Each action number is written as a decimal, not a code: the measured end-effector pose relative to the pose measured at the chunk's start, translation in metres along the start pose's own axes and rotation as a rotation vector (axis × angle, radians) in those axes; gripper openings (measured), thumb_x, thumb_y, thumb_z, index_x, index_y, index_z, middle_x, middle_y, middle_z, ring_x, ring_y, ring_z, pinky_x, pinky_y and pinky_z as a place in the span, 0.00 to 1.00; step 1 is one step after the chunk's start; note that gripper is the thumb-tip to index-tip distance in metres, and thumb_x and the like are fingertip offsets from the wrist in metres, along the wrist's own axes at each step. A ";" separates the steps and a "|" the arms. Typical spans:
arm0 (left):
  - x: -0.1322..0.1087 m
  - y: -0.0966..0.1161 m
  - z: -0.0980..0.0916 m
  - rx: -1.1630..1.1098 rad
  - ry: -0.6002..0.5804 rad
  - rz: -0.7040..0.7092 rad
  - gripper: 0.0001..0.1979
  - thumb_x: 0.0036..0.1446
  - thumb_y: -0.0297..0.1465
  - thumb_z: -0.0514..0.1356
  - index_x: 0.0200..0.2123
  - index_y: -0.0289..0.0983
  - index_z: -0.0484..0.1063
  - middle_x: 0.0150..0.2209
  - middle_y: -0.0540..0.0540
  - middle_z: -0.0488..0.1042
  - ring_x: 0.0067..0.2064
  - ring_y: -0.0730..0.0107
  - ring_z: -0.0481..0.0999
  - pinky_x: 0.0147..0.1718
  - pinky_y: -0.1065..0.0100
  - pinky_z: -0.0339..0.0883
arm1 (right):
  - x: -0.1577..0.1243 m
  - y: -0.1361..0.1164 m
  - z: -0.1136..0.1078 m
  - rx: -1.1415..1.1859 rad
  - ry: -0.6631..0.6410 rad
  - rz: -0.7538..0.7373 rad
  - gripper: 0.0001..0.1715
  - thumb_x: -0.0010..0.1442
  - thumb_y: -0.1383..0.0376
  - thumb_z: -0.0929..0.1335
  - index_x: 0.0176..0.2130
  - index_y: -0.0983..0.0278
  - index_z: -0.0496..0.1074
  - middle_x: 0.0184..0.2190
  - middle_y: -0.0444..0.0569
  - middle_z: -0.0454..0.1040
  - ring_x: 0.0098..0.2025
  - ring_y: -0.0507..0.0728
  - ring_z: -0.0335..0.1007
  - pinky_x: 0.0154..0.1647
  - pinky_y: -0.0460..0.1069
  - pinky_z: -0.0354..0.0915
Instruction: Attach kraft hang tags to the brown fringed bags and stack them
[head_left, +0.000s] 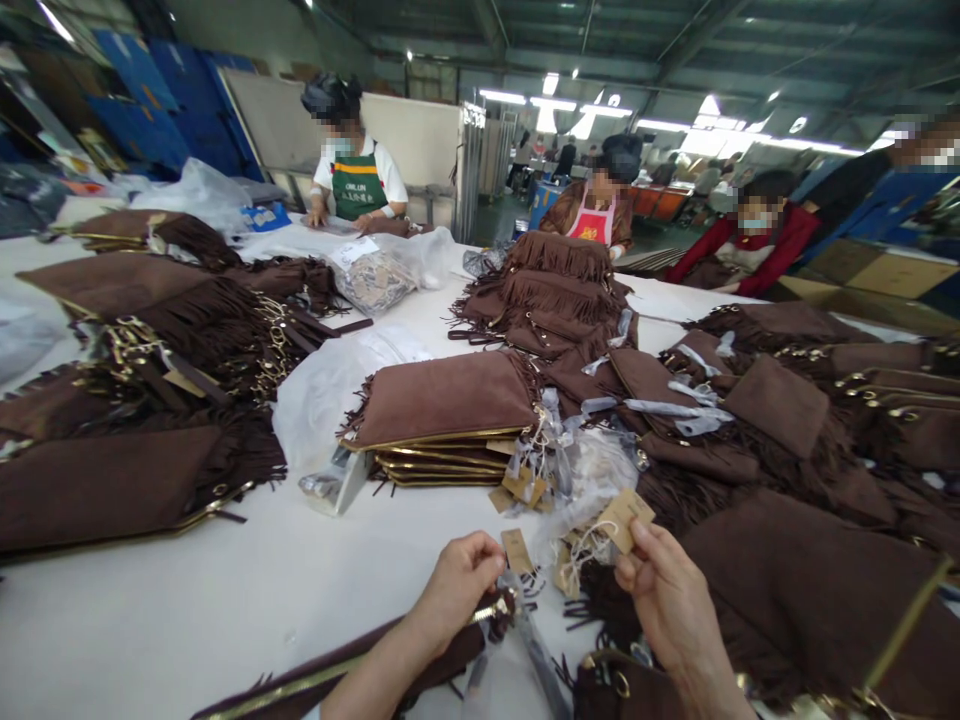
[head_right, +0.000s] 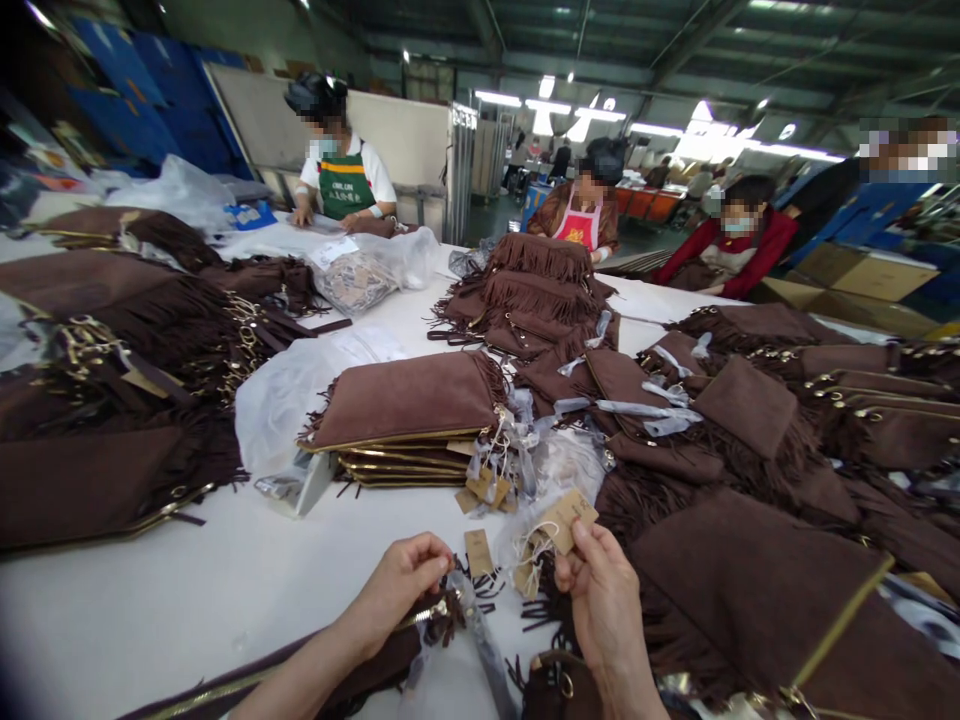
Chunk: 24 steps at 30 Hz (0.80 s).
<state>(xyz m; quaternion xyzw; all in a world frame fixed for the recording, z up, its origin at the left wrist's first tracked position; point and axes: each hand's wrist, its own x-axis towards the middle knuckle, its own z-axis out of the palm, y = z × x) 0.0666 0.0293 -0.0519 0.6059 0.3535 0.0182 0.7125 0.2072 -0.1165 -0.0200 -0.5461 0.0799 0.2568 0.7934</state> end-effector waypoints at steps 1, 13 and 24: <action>0.000 0.000 0.002 0.013 -0.021 0.013 0.10 0.41 0.34 0.54 0.26 0.34 0.67 0.20 0.53 0.64 0.23 0.76 0.61 0.24 0.73 0.52 | -0.002 -0.002 0.002 -0.004 -0.011 -0.001 0.25 0.33 0.59 0.78 0.26 0.64 0.64 0.19 0.38 0.68 0.14 0.44 0.57 0.12 0.39 0.55; 0.000 -0.001 0.005 -0.032 -0.118 0.218 0.10 0.40 0.31 0.62 0.29 0.36 0.77 0.33 0.46 0.72 0.32 0.71 0.66 0.31 0.72 0.56 | -0.024 0.007 0.042 -0.021 -0.131 0.041 0.20 0.40 0.58 0.75 0.26 0.64 0.63 0.19 0.37 0.65 0.14 0.44 0.55 0.13 0.39 0.54; -0.004 0.001 0.005 -0.062 -0.010 0.055 0.10 0.41 0.35 0.58 0.21 0.34 0.70 0.17 0.52 0.65 0.21 0.76 0.60 0.22 0.73 0.52 | -0.019 0.036 -0.018 -0.664 0.205 -0.251 0.23 0.44 0.49 0.71 0.34 0.62 0.68 0.16 0.39 0.66 0.18 0.51 0.60 0.18 0.44 0.57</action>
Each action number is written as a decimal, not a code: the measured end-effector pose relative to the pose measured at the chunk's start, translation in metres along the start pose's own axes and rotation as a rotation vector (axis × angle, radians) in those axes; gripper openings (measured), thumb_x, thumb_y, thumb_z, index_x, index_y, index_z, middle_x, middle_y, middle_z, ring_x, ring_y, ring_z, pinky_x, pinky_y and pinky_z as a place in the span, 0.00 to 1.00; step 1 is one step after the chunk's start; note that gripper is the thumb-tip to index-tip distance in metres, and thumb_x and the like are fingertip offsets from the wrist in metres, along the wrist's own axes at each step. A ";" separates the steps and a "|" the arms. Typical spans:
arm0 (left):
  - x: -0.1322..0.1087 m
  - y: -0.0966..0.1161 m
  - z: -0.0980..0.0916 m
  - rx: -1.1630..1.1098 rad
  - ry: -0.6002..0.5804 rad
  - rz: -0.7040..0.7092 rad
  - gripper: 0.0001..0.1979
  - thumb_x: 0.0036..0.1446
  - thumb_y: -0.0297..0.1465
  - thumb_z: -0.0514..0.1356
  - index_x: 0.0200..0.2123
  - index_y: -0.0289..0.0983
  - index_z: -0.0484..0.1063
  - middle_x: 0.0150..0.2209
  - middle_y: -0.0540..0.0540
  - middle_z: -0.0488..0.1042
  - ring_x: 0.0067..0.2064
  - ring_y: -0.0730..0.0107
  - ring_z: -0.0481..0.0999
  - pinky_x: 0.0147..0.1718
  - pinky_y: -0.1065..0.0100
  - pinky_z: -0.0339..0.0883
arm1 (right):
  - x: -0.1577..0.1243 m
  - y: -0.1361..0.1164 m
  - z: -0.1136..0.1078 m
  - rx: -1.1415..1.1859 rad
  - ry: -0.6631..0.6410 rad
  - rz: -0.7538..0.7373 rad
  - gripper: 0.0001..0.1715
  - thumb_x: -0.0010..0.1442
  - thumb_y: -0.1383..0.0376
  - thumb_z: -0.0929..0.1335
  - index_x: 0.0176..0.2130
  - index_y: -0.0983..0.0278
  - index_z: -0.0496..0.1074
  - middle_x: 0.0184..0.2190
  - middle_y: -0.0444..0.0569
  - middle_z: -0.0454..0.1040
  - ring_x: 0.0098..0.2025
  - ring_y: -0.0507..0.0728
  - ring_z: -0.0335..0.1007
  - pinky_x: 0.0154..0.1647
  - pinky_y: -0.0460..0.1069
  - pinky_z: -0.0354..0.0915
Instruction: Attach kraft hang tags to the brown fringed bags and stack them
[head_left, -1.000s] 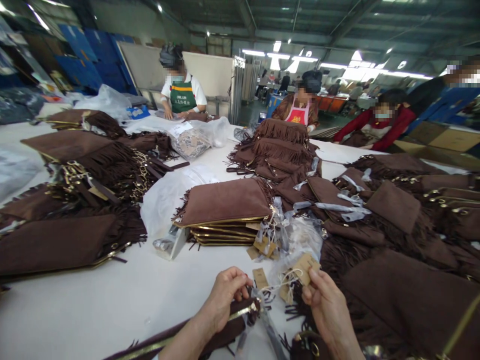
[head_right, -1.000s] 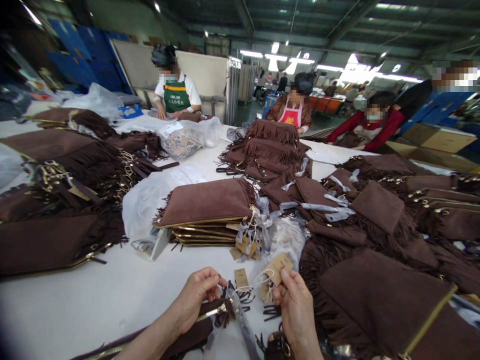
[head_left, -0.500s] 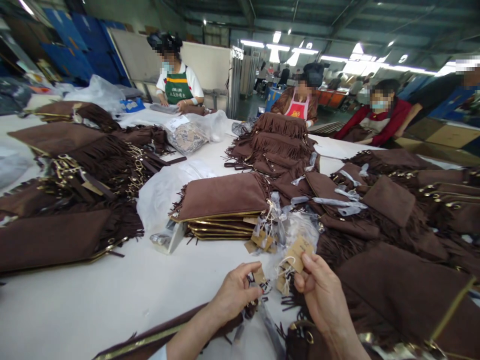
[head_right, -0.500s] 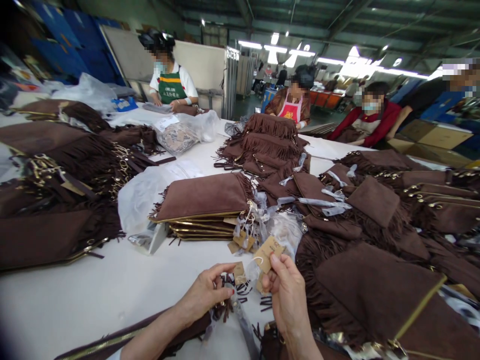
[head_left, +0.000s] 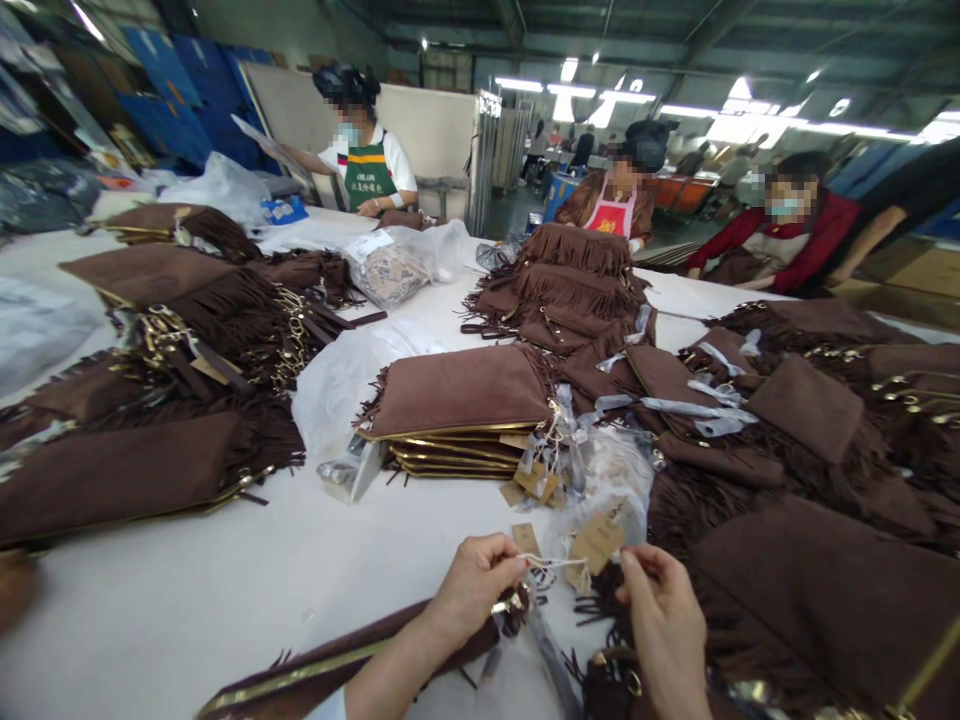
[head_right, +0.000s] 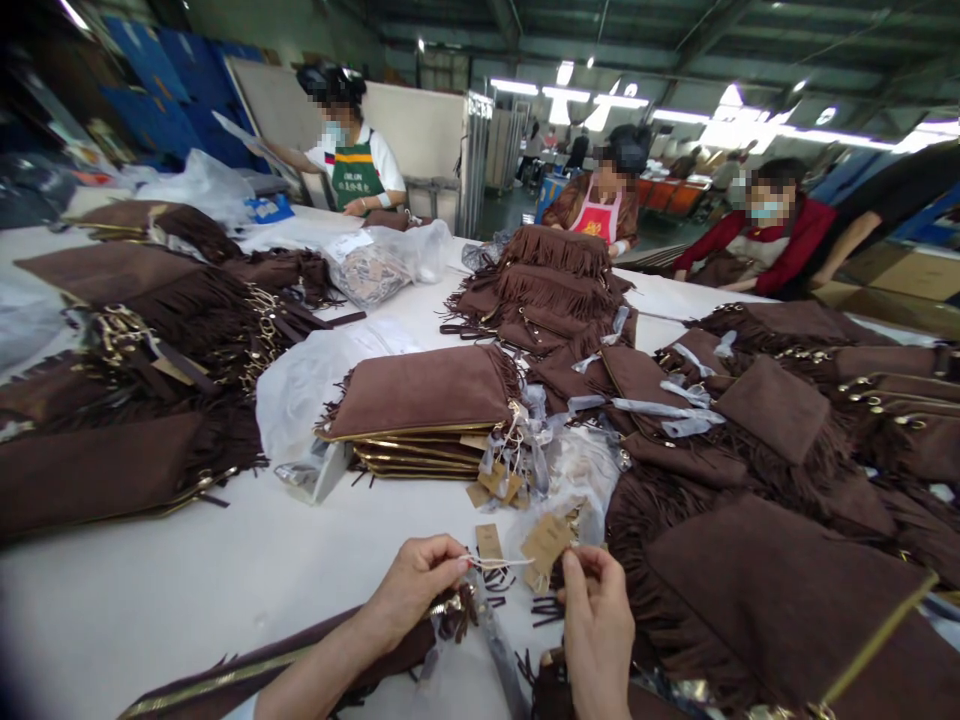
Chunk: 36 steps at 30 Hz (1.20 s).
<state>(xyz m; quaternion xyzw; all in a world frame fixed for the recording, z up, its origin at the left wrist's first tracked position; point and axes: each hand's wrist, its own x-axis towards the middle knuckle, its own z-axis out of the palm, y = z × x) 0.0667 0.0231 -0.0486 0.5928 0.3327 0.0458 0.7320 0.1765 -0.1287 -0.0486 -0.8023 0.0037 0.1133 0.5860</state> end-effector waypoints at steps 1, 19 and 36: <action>0.000 -0.001 0.000 0.043 -0.022 0.033 0.09 0.42 0.35 0.57 0.21 0.34 0.71 0.18 0.52 0.65 0.22 0.76 0.61 0.23 0.73 0.53 | -0.007 0.003 0.001 -0.065 -0.019 -0.053 0.24 0.46 0.49 0.70 0.38 0.62 0.68 0.16 0.39 0.65 0.18 0.52 0.60 0.18 0.45 0.57; -0.005 0.004 -0.012 0.423 -0.047 0.144 0.10 0.46 0.33 0.56 0.32 0.35 0.71 0.29 0.49 0.70 0.31 0.69 0.67 0.32 0.70 0.59 | -0.029 0.015 0.032 -0.120 -0.495 -0.305 0.13 0.54 0.56 0.66 0.26 0.62 0.72 0.21 0.43 0.67 0.24 0.53 0.60 0.25 0.45 0.56; -0.007 0.011 -0.005 0.891 -0.078 0.018 0.06 0.43 0.27 0.52 0.26 0.40 0.67 0.25 0.52 0.69 0.29 0.69 0.66 0.28 0.71 0.51 | -0.063 0.035 0.051 0.393 -0.301 0.208 0.16 0.48 0.53 0.70 0.26 0.63 0.71 0.18 0.39 0.62 0.22 0.50 0.54 0.23 0.43 0.54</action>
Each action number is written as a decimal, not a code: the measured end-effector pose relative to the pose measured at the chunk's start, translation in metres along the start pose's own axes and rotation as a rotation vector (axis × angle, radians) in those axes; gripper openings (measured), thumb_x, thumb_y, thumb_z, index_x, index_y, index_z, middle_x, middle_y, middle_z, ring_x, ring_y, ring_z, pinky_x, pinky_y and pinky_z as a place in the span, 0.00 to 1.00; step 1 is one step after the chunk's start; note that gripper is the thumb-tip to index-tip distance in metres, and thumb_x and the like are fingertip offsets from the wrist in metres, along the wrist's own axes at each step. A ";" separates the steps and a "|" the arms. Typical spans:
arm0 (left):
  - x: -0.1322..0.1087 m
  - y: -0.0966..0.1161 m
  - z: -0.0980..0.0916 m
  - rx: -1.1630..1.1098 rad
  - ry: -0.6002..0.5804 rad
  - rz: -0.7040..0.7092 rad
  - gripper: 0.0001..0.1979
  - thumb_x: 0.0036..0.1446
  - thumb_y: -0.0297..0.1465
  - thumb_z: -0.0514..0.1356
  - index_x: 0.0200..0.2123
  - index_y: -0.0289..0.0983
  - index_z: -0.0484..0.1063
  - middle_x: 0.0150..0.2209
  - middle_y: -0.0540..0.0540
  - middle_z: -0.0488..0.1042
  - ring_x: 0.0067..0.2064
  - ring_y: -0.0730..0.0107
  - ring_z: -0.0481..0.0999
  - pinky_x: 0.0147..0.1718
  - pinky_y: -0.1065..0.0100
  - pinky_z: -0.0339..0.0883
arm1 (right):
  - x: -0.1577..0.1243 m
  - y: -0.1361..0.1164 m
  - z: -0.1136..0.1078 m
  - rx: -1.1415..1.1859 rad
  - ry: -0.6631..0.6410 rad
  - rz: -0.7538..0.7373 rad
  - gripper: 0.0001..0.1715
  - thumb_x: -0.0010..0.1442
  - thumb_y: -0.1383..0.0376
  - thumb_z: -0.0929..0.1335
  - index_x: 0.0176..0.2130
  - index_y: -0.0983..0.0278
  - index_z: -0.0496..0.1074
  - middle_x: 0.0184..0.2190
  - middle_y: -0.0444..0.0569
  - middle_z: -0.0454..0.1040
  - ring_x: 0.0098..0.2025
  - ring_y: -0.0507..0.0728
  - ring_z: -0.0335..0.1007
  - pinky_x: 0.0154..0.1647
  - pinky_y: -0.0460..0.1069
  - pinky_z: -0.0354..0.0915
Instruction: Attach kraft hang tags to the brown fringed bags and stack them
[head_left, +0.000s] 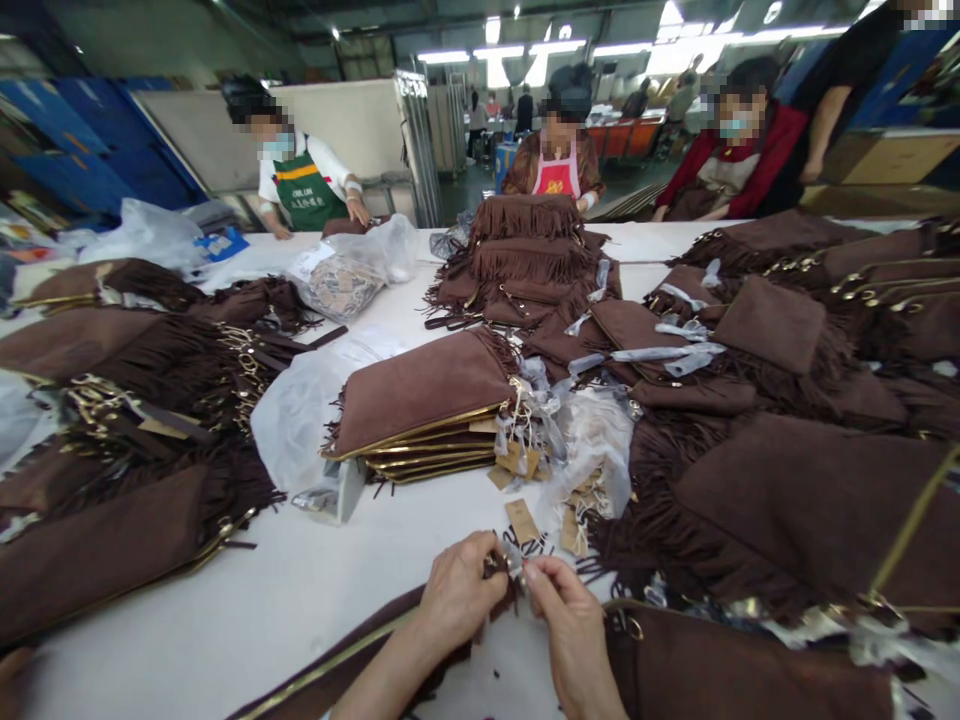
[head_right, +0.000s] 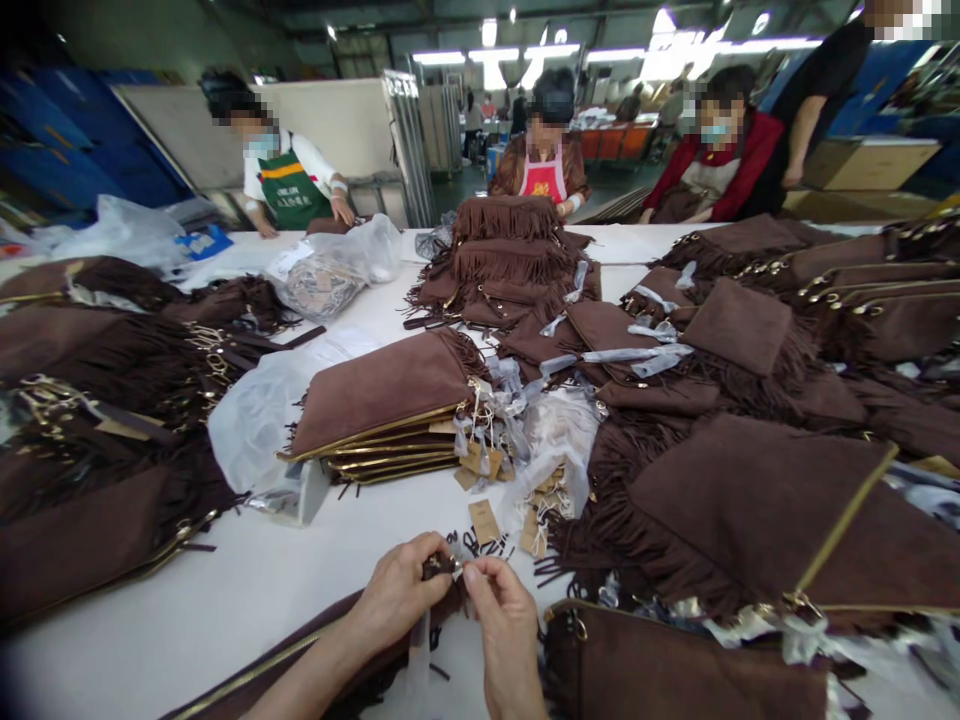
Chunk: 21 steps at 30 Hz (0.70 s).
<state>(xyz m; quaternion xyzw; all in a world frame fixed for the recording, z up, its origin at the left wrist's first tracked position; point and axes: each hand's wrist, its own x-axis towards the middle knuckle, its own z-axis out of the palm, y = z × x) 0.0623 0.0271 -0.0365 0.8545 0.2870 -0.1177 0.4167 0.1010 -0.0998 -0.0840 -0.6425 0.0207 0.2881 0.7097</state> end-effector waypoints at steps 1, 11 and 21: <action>0.001 0.000 0.000 -0.029 -0.012 -0.015 0.06 0.42 0.27 0.52 0.26 0.40 0.67 0.25 0.52 0.68 0.29 0.69 0.66 0.28 0.71 0.51 | 0.000 0.000 0.002 0.035 -0.005 0.009 0.16 0.47 0.53 0.70 0.25 0.64 0.71 0.17 0.39 0.61 0.22 0.50 0.53 0.22 0.43 0.53; 0.009 -0.023 0.015 -0.269 -0.046 -0.050 0.07 0.38 0.28 0.56 0.25 0.38 0.71 0.20 0.53 0.67 0.25 0.72 0.63 0.22 0.73 0.50 | 0.006 0.010 0.003 0.086 0.000 0.038 0.17 0.45 0.54 0.72 0.26 0.65 0.69 0.20 0.44 0.71 0.23 0.51 0.63 0.24 0.44 0.59; 0.012 -0.025 0.016 -0.206 -0.057 -0.049 0.13 0.39 0.30 0.56 0.32 0.38 0.73 0.25 0.52 0.71 0.28 0.70 0.67 0.25 0.73 0.55 | 0.008 0.017 -0.003 -0.112 0.004 -0.034 0.17 0.44 0.53 0.69 0.23 0.64 0.68 0.17 0.43 0.67 0.21 0.52 0.61 0.22 0.45 0.57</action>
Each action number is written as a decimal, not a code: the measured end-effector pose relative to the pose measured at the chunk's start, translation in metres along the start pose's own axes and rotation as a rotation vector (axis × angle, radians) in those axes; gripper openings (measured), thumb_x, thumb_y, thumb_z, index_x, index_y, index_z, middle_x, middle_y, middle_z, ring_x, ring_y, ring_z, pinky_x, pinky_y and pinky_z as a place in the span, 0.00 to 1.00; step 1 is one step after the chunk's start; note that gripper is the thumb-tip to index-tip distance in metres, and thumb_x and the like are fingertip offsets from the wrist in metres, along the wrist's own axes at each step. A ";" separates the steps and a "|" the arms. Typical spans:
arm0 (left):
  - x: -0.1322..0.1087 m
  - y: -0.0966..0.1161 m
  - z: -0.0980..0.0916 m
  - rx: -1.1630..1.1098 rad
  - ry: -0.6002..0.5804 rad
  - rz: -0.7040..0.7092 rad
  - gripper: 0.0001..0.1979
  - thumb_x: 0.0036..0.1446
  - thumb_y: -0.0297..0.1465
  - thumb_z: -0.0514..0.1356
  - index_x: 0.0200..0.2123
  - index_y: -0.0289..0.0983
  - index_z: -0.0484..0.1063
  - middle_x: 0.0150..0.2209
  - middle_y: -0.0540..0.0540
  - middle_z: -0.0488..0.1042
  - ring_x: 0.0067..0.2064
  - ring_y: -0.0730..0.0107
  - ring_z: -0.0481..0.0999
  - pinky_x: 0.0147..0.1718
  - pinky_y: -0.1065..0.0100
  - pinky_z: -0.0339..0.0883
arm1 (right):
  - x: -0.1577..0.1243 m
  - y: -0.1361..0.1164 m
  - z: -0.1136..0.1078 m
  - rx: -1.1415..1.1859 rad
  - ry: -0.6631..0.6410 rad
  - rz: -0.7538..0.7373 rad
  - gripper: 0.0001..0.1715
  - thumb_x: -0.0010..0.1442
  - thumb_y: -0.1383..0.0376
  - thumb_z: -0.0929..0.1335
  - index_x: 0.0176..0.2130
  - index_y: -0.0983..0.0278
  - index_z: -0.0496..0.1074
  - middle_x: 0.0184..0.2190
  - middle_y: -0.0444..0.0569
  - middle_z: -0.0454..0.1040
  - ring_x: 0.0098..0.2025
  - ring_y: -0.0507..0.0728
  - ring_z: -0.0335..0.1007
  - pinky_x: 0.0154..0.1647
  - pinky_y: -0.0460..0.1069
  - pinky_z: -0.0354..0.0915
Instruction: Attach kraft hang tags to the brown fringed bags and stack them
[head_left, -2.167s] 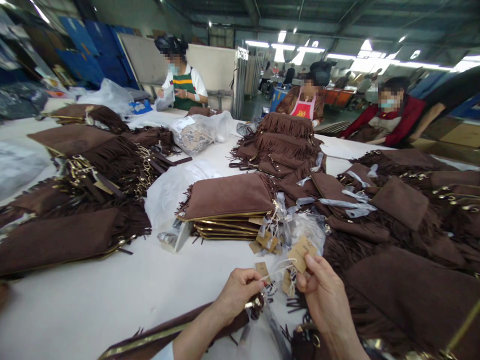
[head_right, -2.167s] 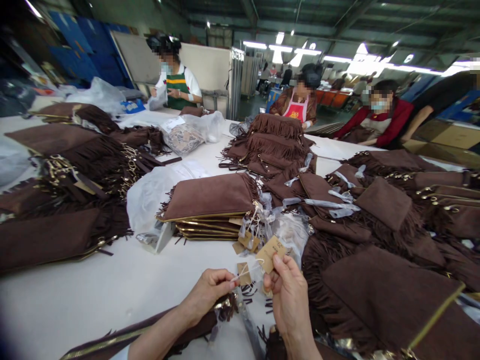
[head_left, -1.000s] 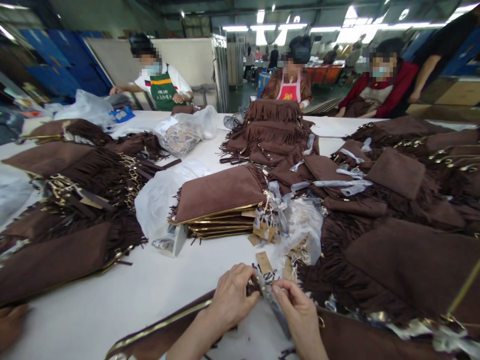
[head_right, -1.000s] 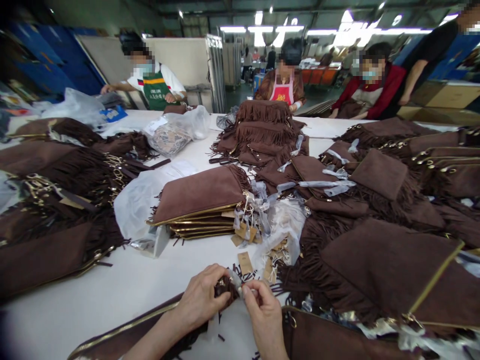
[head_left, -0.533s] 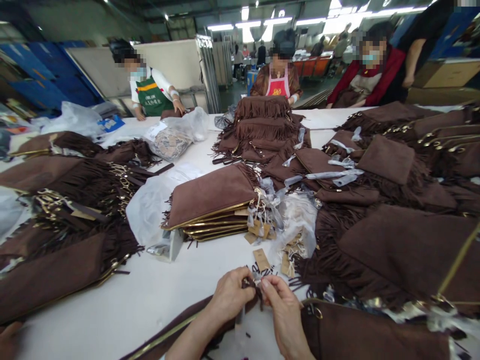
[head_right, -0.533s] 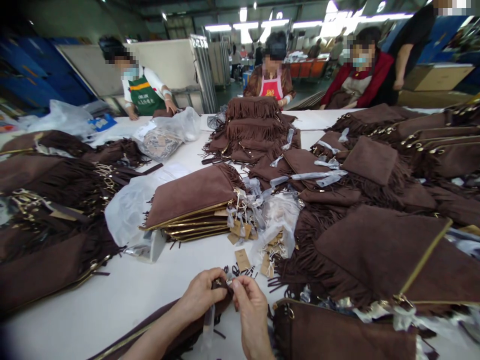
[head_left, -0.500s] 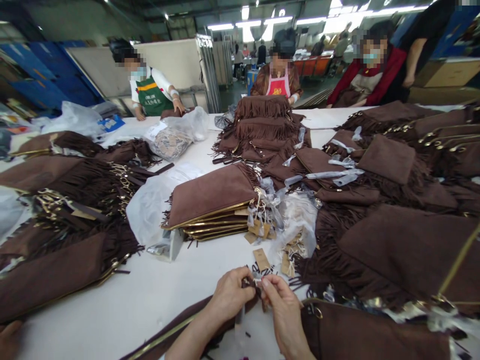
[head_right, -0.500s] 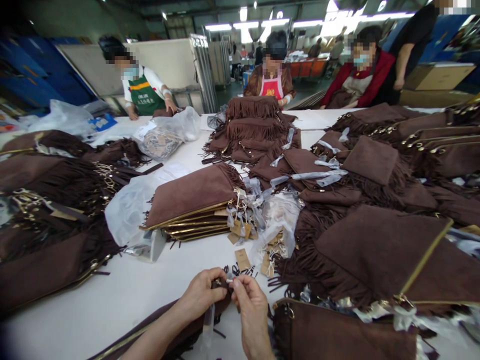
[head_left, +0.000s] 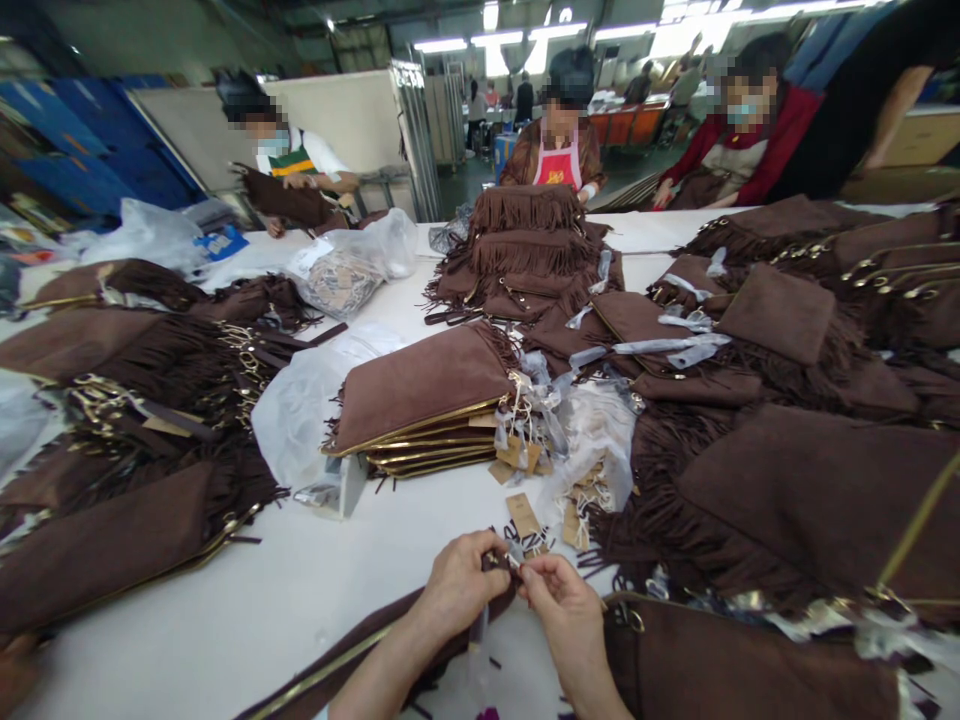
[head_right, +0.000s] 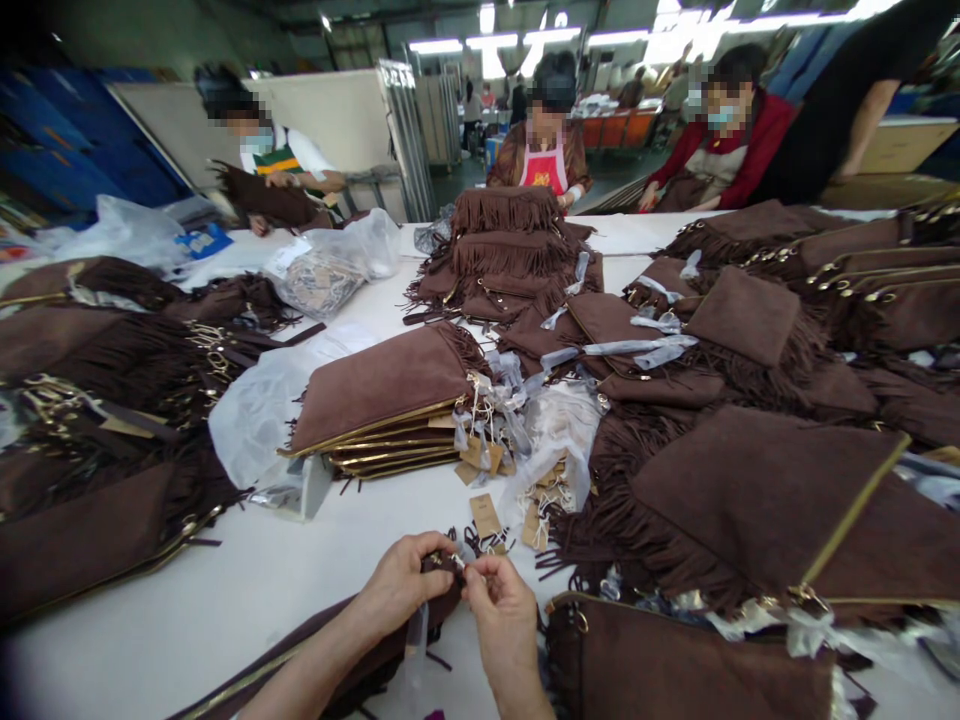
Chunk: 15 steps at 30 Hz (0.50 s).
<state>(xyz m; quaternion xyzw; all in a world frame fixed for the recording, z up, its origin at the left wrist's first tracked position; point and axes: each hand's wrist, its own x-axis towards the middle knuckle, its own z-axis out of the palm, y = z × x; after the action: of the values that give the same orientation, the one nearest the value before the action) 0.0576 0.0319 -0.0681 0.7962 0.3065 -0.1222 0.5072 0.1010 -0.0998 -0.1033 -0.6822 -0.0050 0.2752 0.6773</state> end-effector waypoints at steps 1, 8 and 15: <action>-0.001 0.001 0.000 0.011 0.007 0.004 0.13 0.39 0.30 0.56 0.32 0.38 0.73 0.26 0.52 0.72 0.29 0.70 0.67 0.26 0.73 0.56 | 0.000 0.000 0.000 -0.033 0.002 -0.011 0.16 0.45 0.54 0.69 0.23 0.64 0.68 0.17 0.42 0.67 0.21 0.52 0.60 0.21 0.45 0.56; -0.007 0.010 -0.003 0.072 0.017 0.007 0.16 0.40 0.30 0.56 0.36 0.40 0.74 0.30 0.50 0.74 0.35 0.66 0.70 0.31 0.71 0.60 | -0.001 -0.012 -0.002 -0.218 -0.033 -0.058 0.12 0.45 0.57 0.67 0.23 0.64 0.69 0.15 0.41 0.63 0.18 0.51 0.56 0.20 0.45 0.51; -0.012 0.017 -0.003 0.099 0.000 0.016 0.19 0.41 0.30 0.56 0.40 0.40 0.73 0.36 0.49 0.75 0.39 0.64 0.71 0.37 0.70 0.62 | 0.003 -0.013 -0.001 -0.240 -0.080 -0.064 0.13 0.47 0.57 0.66 0.24 0.64 0.71 0.18 0.43 0.66 0.21 0.52 0.58 0.23 0.45 0.53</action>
<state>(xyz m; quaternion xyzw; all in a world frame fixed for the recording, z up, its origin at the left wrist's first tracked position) 0.0577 0.0255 -0.0481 0.8227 0.2936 -0.1330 0.4682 0.1089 -0.0981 -0.0923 -0.7464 -0.0868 0.2780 0.5983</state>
